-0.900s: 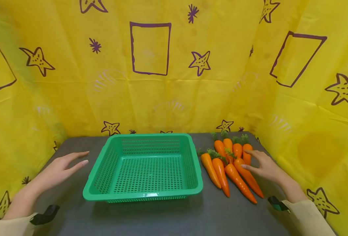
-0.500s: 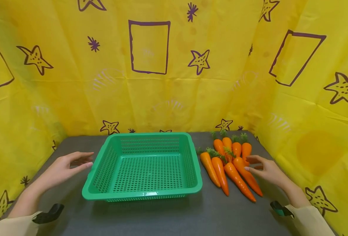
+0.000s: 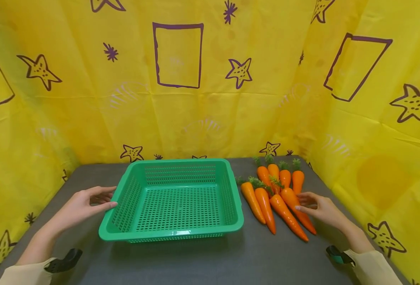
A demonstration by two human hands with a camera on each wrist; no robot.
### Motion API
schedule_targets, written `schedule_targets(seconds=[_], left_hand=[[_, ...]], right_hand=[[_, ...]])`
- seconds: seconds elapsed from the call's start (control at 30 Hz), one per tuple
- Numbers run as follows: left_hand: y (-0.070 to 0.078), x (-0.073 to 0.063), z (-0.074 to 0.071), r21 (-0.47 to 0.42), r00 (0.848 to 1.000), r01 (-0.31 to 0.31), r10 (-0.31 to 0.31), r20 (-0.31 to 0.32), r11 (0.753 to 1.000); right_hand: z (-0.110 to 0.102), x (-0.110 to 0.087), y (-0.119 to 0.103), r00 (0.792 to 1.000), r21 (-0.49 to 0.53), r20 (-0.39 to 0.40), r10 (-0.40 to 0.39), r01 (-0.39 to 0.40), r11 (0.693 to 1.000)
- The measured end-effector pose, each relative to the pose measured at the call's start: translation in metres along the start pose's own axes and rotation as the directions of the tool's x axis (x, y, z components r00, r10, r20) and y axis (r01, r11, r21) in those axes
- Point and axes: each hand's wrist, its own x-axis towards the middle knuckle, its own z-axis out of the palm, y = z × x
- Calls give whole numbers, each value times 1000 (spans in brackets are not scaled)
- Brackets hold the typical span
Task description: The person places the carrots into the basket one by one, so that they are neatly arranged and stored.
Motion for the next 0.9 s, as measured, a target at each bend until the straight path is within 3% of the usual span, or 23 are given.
schedule_targets(seconds=[0.43,0.9], left_hand=[[2,1,-3,-43,999,34,-33,33,998],[2,0,-3,-72,999,33,-31,33,997]], right_hand=[[8,2,1,996,-56,35,81,-78,995],[7,6,-2,998,-87,4,67,-66,994]])
